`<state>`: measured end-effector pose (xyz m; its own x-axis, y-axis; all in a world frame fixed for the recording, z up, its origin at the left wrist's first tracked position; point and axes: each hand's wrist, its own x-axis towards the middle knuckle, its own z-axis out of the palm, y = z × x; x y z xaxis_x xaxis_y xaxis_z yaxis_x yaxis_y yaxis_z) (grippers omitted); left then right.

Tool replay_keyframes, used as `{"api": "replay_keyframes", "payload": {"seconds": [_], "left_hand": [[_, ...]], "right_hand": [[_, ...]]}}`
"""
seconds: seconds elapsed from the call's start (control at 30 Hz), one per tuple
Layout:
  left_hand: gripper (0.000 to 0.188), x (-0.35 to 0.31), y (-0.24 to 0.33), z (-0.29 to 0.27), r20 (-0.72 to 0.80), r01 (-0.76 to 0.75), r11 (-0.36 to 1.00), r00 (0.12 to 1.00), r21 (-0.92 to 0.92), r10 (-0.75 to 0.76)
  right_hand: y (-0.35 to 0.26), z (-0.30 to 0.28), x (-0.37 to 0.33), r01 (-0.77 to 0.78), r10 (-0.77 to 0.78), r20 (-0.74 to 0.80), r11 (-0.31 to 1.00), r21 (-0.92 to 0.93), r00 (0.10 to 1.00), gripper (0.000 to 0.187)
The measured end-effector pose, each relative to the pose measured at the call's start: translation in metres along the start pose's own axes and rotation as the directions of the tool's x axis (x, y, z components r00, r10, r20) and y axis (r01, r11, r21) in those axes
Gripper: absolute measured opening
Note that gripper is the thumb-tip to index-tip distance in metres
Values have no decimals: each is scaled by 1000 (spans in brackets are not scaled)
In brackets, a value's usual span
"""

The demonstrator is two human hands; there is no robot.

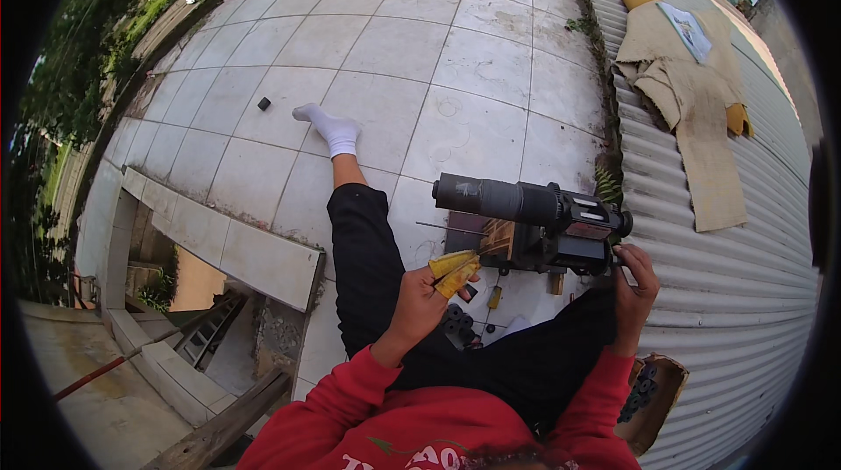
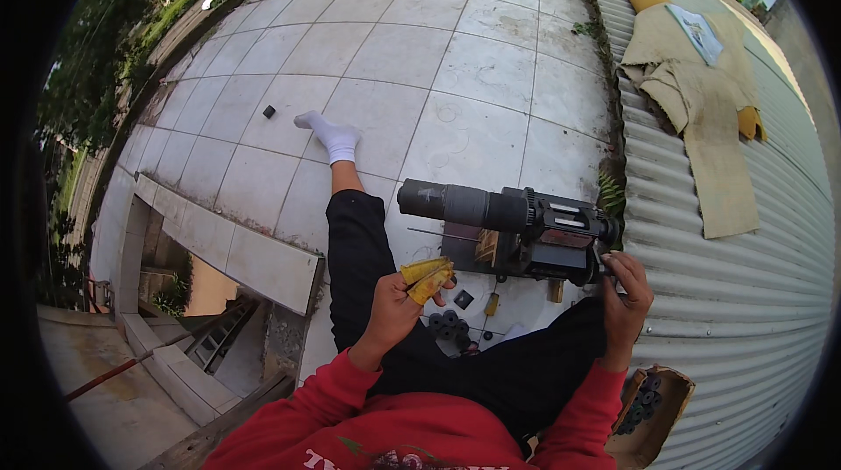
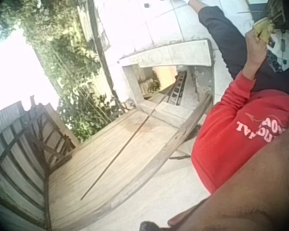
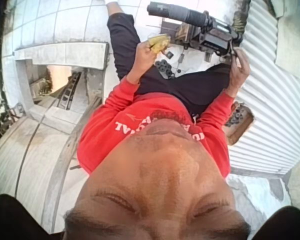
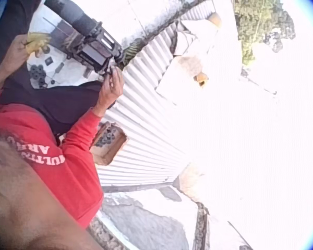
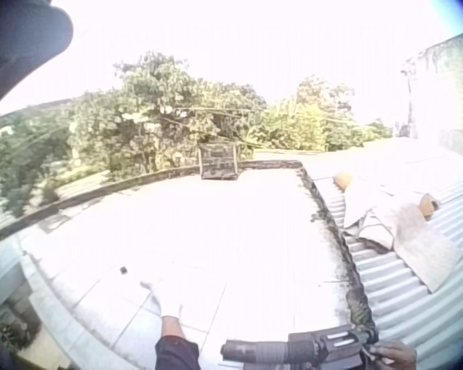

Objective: Assembling small cylindrical ferrite cores onto a manual winding machine.

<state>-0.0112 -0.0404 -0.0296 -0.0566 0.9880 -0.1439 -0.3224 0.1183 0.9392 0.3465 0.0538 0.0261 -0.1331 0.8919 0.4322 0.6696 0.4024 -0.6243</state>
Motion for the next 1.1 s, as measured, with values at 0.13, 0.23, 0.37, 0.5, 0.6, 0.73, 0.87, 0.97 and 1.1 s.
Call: {"api": "replay_keyframes", "payload": {"seconds": [0.13, 0.23, 0.37, 0.5, 0.6, 0.73, 0.87, 0.97, 1.1], "left_hand": [[31, -2, -3, -2, 3, -37, 999, 999, -21, 37], [31, -4, -1, -3, 21, 2, 1000, 1000, 10, -2], [32, -6, 1, -1, 36, -26, 998, 999, 54, 24], [32, -7, 6, 1, 32, 15, 995, 999, 98, -18], [30, -6, 3, 5, 15, -3, 995, 1000, 98, 2], [30, -6, 2, 6, 12, 36, 996, 999, 84, -37], [31, -5, 5, 7, -2, 34, 997, 999, 75, -34], [31, -3, 3, 8, -4, 41, 996, 999, 79, -41], [32, -3, 3, 9, 2, 62, 993, 998, 100, -62]], "right_hand": [[3, -7, 35, 81, -82, -34, 996, -33, 996, 42], [10, 2, 64, 57, -59, -26, 997, -46, 998, 42], [36, 25, 81, 14, -13, -21, 1000, 14, 1000, 45], [56, 48, 70, -9, 10, -28, 999, 30, 1000, 40], [75, 57, 46, -51, 52, -27, 998, 33, 998, 36], [70, 52, 6, -102, 102, -6, 995, -14, 995, 41], [30, 33, -19, -48, 48, -23, 999, 0, 999, 41], [9, 19, -15, -1, -1, -61, 999, -42, 998, 41], [-4, 5, 13, 85, -99, -116, 989, -118, 988, 44]]}}
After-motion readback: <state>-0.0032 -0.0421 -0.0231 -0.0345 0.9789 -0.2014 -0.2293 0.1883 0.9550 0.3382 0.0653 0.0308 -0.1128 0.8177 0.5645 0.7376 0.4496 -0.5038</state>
